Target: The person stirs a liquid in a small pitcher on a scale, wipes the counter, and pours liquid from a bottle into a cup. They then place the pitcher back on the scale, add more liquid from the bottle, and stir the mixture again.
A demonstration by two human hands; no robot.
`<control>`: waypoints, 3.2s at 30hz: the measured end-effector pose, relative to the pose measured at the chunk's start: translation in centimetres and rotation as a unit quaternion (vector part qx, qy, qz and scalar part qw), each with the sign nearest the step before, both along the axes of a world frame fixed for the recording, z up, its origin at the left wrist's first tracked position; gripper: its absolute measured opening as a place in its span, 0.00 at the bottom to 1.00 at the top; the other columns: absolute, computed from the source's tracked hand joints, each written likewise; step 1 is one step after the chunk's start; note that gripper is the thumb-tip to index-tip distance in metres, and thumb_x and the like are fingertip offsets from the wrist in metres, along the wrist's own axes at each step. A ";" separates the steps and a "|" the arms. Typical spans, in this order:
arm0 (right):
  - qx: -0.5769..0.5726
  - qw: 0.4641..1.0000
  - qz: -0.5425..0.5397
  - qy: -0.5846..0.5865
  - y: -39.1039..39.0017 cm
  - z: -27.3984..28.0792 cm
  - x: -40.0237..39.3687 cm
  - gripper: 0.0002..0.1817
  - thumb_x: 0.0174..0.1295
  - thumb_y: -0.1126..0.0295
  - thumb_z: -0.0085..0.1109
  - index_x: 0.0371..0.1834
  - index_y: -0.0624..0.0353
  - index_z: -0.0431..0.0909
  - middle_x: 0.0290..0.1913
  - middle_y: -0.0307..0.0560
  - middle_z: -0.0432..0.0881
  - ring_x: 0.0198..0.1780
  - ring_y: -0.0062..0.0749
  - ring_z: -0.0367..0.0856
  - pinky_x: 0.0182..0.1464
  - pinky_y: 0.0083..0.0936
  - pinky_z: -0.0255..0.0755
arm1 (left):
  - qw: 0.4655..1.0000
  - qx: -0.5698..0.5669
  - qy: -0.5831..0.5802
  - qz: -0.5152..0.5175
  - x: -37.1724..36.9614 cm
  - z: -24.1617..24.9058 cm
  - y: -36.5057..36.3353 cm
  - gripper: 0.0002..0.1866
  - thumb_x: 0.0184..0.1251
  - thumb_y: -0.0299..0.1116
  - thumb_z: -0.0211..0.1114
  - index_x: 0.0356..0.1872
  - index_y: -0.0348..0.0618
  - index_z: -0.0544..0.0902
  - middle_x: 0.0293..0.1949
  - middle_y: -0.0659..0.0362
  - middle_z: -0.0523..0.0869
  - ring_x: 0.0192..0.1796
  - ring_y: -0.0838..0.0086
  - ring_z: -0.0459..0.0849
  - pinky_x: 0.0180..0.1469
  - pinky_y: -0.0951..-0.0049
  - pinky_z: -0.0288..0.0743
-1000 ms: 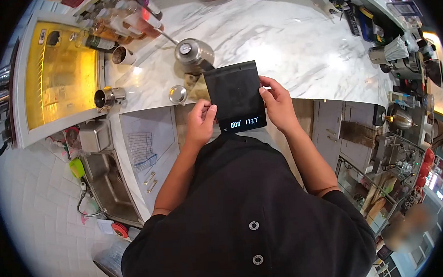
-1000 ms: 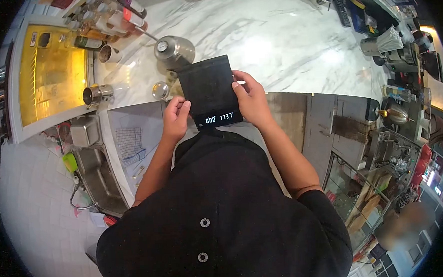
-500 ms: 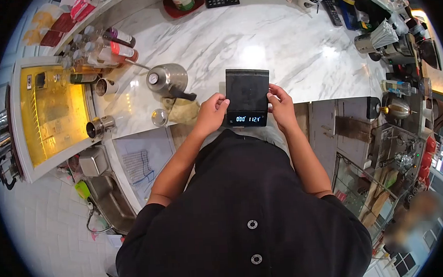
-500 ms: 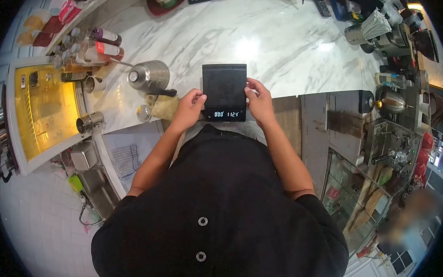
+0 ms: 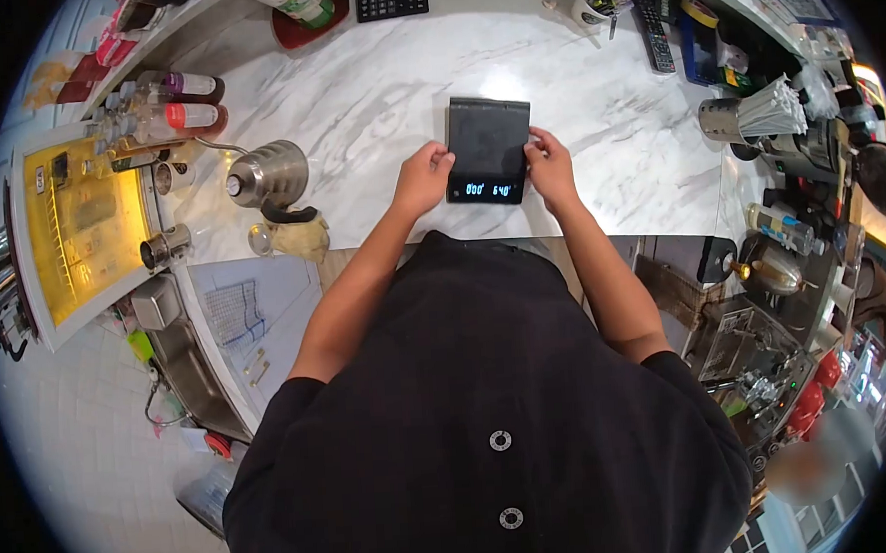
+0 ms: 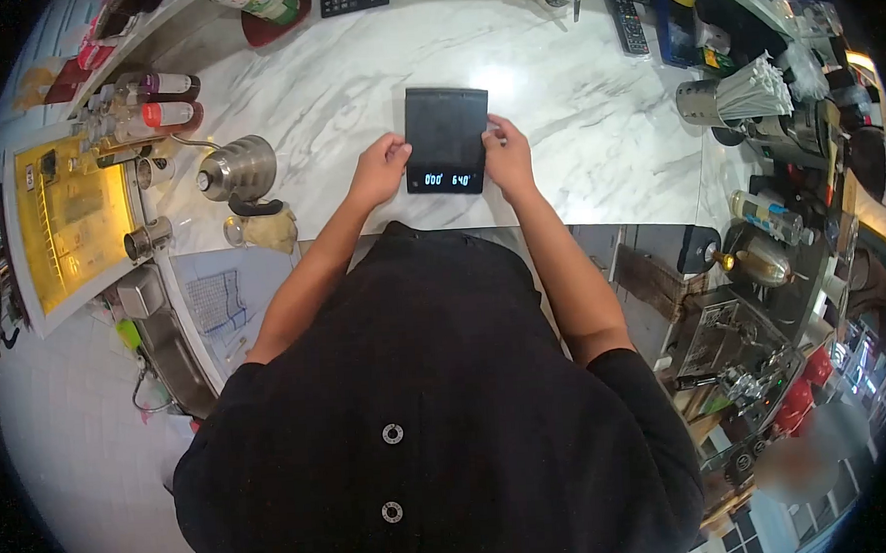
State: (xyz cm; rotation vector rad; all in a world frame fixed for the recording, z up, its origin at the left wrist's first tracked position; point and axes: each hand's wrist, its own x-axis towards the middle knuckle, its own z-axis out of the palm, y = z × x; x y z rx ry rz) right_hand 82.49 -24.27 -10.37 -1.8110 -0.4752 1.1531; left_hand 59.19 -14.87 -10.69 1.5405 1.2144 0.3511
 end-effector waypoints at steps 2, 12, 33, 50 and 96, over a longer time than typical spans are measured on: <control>-0.006 0.999 0.014 -0.042 1.1 -0.4 1.7 0.22 0.72 0.72 0.60 0.69 0.60 0.81 0.46 0.48 0.85 0.46 0.32 0.82 0.52 0.29 0.77 | 1.000 0.011 0.020 0.009 1.9 0.3 0.8 0.13 0.78 0.37 0.66 0.49 0.35 0.83 0.34 0.58 0.87 0.32 0.76 0.84 0.39 0.71 0.79; -0.001 0.998 0.049 -0.040 7.1 -0.7 5.8 0.22 0.77 0.72 0.59 0.72 0.62 0.78 0.48 0.39 0.82 0.40 0.21 0.80 0.38 0.21 0.76 | 0.997 -0.012 0.022 0.077 6.4 -0.3 5.7 0.15 0.78 0.37 0.66 0.54 0.35 0.86 0.36 0.58 0.87 0.35 0.77 0.83 0.43 0.73 0.80; 0.068 0.995 -0.012 -0.077 14.9 -1.1 7.9 0.17 0.73 0.75 0.60 0.64 0.62 0.85 0.49 0.46 0.88 0.47 0.29 0.84 0.53 0.26 0.79 | 0.993 0.041 0.042 0.101 10.3 0.0 12.4 0.18 0.77 0.38 0.67 0.60 0.38 0.86 0.40 0.56 0.91 0.39 0.72 0.88 0.46 0.71 0.81; 0.093 0.995 -0.017 0.012 9.3 -1.0 6.3 0.19 0.77 0.77 0.55 0.69 0.67 0.79 0.58 0.45 0.86 0.52 0.24 0.83 0.52 0.22 0.78 | 0.993 0.040 -0.029 0.107 8.0 0.2 6.0 0.24 0.75 0.34 0.68 0.70 0.43 0.81 0.47 0.55 0.90 0.39 0.71 0.87 0.48 0.69 0.82; 0.194 0.803 0.505 -0.250 -3.0 5.2 -12.6 0.20 0.68 0.67 0.64 0.63 0.53 0.80 0.48 0.54 0.82 0.52 0.54 0.83 0.53 0.45 0.78 | 0.965 -0.026 -0.088 0.248 -13.4 4.1 -13.7 0.16 0.78 0.32 0.67 0.62 0.41 0.84 0.41 0.65 0.85 0.39 0.84 0.80 0.44 0.79 0.76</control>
